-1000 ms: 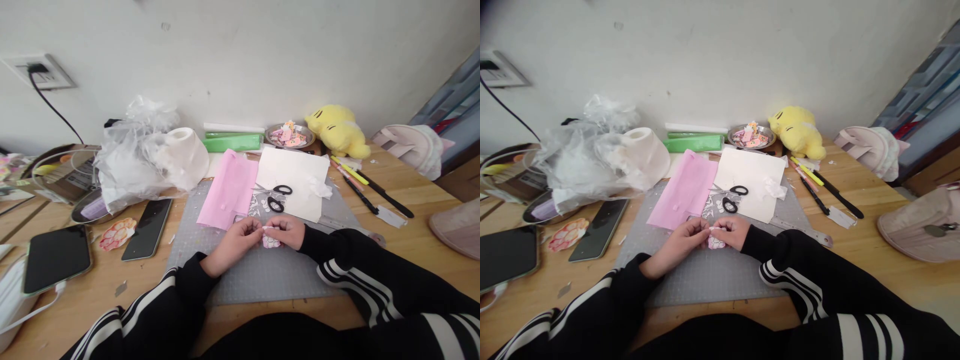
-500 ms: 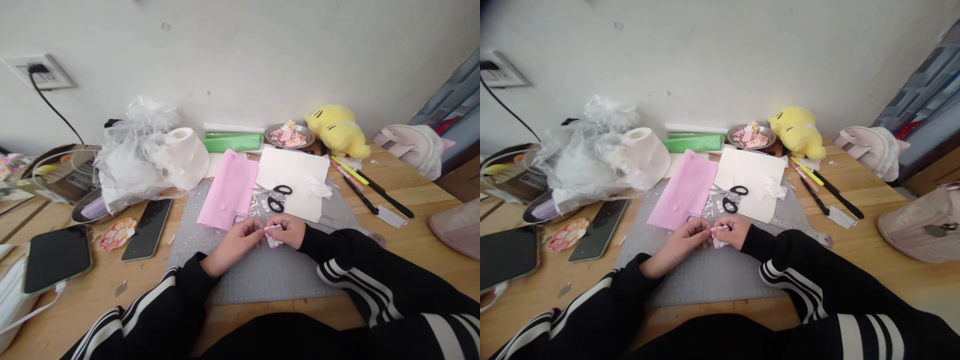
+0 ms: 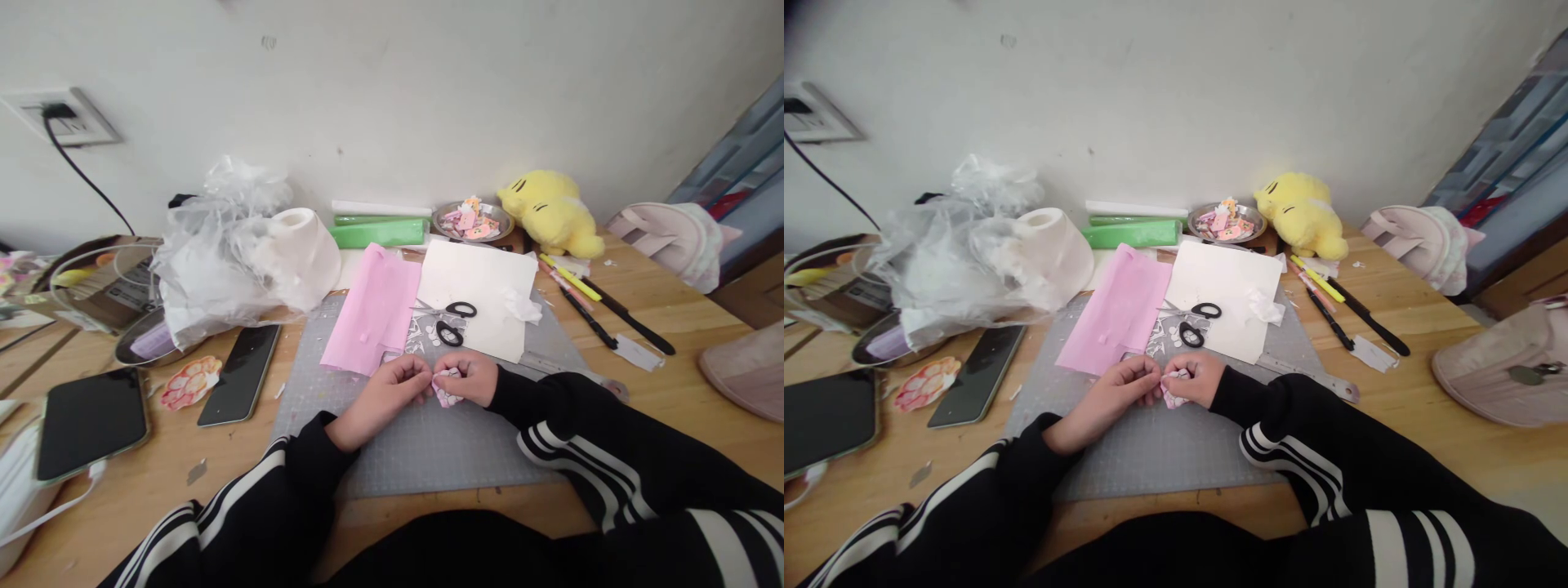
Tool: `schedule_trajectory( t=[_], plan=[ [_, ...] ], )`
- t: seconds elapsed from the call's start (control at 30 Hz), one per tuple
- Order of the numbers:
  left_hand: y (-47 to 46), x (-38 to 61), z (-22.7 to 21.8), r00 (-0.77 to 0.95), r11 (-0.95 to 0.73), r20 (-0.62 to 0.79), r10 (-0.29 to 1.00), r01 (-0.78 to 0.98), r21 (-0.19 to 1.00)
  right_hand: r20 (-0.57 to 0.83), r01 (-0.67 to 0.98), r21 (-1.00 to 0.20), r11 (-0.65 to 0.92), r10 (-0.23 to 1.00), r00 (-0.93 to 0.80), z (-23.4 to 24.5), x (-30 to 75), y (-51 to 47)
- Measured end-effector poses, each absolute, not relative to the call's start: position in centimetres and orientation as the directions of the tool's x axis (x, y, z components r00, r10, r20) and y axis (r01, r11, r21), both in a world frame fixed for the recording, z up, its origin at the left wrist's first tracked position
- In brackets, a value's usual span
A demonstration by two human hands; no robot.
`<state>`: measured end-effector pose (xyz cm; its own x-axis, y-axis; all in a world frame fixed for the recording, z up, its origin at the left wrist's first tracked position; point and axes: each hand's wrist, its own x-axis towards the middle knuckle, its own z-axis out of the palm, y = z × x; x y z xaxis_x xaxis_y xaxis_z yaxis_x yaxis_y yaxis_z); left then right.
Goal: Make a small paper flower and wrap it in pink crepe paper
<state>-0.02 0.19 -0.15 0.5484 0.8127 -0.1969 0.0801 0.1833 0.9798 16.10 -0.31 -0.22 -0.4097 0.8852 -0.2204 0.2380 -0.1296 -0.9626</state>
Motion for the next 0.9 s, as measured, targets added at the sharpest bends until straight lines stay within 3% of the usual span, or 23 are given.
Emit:
schedule_trajectory(
  t=[0.47, 0.67, 0.9],
  plan=[
    [-0.02, 0.01, 0.1, 0.523, 0.069, -0.134, 0.842, 0.143, 0.987, -0.229, 0.255, -0.958, -0.129, 0.879, -0.419, -0.26, 16.09, -0.32],
    [0.09, 0.01, -0.21, 0.511, 0.113, -0.17, 0.843, 0.142, 0.983, -0.308, 0.197, -0.947, -0.253, 0.887, -0.345, -0.56, 15.73, -0.05],
    [-0.09, 0.01, 0.39, 0.487, 0.154, -0.201, 0.85, 0.134, 0.979, -0.282, 0.181, -0.957, -0.229, 0.88, -0.382, -0.79, 15.88, -0.04]
  ],
)
